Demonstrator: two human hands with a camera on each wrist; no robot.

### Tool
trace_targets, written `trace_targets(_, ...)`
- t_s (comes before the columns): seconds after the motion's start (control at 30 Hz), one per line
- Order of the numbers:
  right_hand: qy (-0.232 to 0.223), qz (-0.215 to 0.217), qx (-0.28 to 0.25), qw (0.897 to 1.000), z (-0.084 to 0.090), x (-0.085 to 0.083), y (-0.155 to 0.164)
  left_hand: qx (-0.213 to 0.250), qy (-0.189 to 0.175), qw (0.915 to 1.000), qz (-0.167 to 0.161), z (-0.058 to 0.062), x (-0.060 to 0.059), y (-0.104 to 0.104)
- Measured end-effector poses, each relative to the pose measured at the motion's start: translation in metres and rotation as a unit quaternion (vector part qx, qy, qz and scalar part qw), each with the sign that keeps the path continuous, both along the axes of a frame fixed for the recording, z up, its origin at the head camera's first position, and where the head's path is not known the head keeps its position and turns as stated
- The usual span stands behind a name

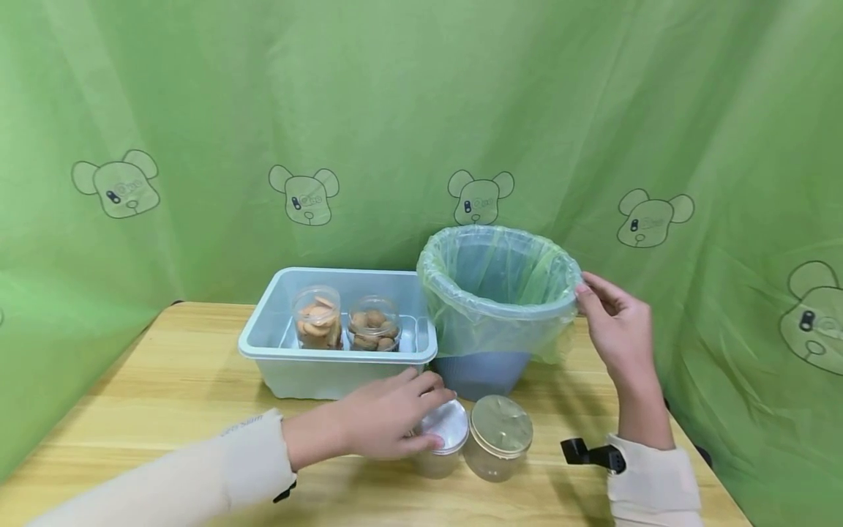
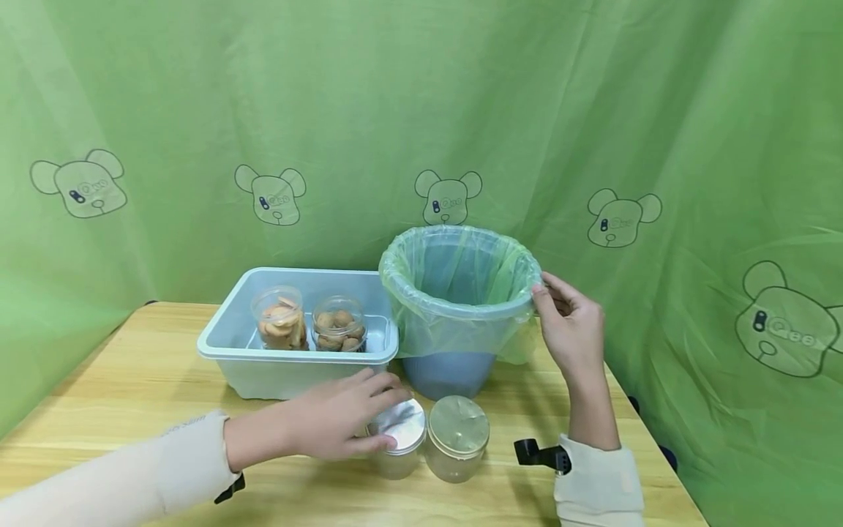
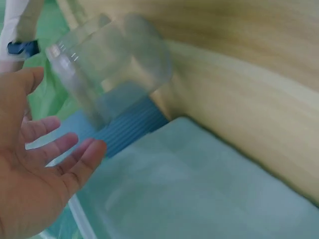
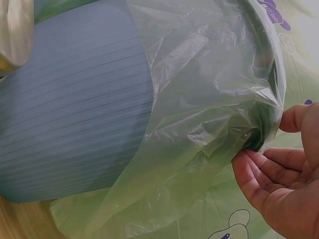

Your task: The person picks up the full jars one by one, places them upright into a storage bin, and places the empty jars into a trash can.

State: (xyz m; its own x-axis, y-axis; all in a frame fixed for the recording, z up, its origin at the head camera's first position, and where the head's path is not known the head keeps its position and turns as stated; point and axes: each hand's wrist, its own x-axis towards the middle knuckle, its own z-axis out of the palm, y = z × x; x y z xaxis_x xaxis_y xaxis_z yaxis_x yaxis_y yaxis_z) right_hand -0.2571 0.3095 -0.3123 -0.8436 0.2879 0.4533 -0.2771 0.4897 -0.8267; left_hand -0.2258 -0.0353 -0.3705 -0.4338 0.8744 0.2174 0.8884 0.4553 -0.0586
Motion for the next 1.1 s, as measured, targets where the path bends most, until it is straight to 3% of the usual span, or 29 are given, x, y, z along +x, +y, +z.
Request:
trace_targets(0.2, 0.001, -0.007, 0.003, 1.0, 0.0, 0.0, -0.001, -0.021, -0.009, 0.9997, 0.008, -0.016, 0.001, 0.008)
trace_targets(0.43, -0.002, -0.015, 0.012, 1.0, 0.0, 0.0, -0.001, -0.032, 0.015, 0.9993, 0.012, -0.021, 0.003, 0.013)
trace_targets(0.6, 0.002, -0.017, 0.009, 1.0, 0.0, -0.001, -0.002, -0.034, 0.035, 0.9988, 0.004, -0.02, 0.002, 0.016)
trace_targets(0.87, 0.0, -0.017, 0.005, 1.0, -0.001, -0.001, -0.002, -0.037, 0.019, 0.9991, -0.001, -0.016, 0.001, 0.019)
trace_targets(1.1, 0.001, -0.018, 0.007, 1.0, 0.0, -0.001, -0.002, -0.027, 0.036, 0.999, -0.001, -0.008, 0.003, 0.018)
